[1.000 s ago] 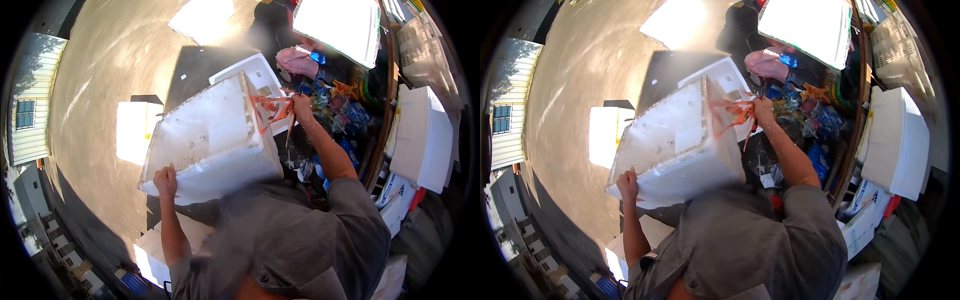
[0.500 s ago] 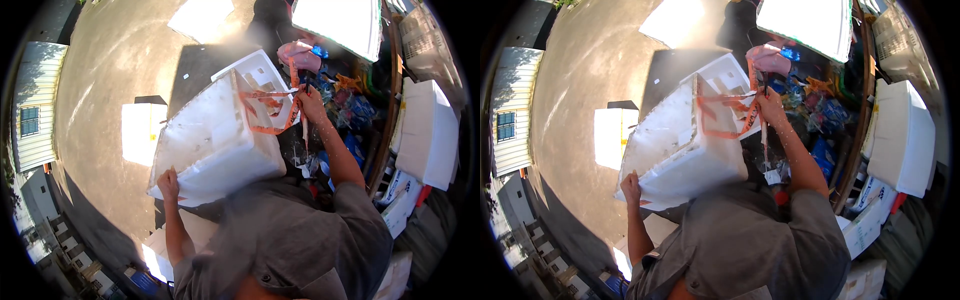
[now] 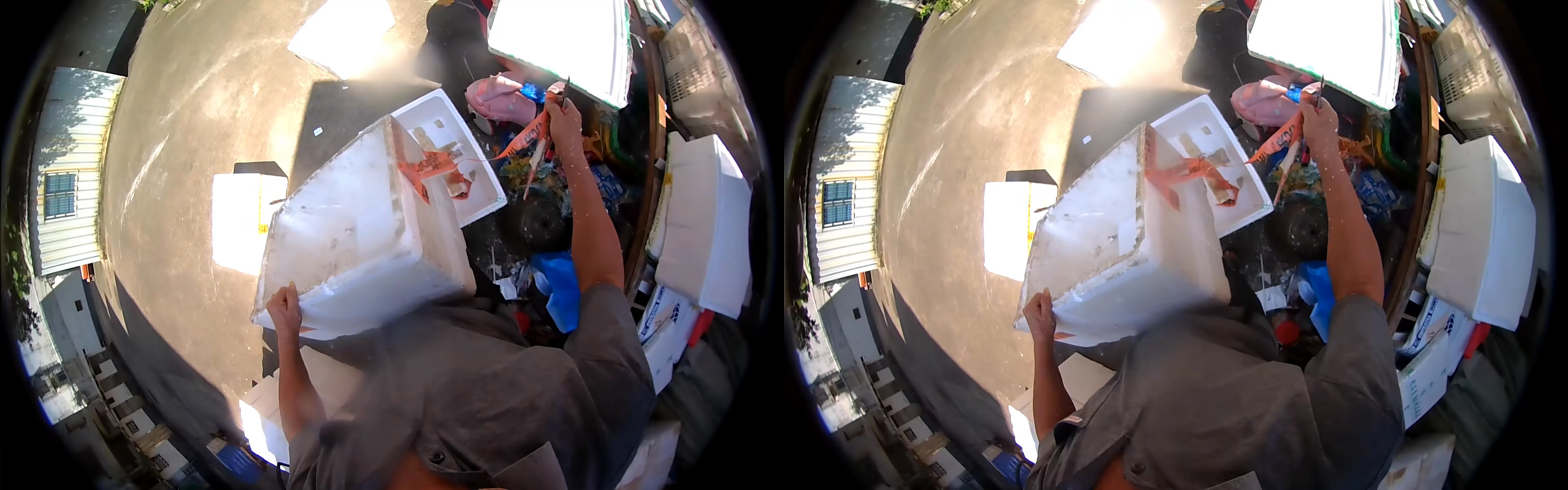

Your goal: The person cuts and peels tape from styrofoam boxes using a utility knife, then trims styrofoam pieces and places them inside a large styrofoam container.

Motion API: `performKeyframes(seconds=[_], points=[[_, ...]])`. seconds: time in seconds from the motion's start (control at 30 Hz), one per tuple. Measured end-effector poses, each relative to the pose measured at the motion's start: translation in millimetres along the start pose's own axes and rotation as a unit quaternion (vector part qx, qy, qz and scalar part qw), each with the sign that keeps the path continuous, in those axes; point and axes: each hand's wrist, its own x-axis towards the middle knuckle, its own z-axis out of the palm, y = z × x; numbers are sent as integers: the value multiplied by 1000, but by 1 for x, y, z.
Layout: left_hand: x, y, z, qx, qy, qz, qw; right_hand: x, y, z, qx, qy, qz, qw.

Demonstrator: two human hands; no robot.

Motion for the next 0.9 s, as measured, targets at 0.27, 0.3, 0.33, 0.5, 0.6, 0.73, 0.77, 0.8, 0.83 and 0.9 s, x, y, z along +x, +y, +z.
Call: performKeyframes(seconds=[0.27,0.3,0.33,0.5,0.6,0.73,0.77,0.8,0.83,0.9], points=[[5,-6,4,-24,-12,27,999,-131,-40,124,-115,-392,-76,910],[5,-5,2,-27,-14,20,999,-135,-22,136,-134,-430,-85,889],[5,-9,1,-27,-17,23,999,-139,-21,142,-125,-452,-70,880],[17,-3,-15,-97,-74,-149,981,-163,-39,151,-25,-467,48,882],[46,85,-4,-141,-131,-40,981,-182,-89,168,-37,-482,104,869],[77,166,41,-107,-323,-4,940,-217,-92,203,-80,-495,-126,856],[79,167,53,-87,-321,38,942,-222,-93,204,-77,-493,-104,860],[81,146,73,-63,-285,56,955,-226,-93,203,-75,-491,-80,864],[79,145,73,-38,-276,27,960,-227,-93,202,-72,-488,-56,868],[77,143,71,13,-257,-24,966,-206,-100,176,47,-449,177,875]])
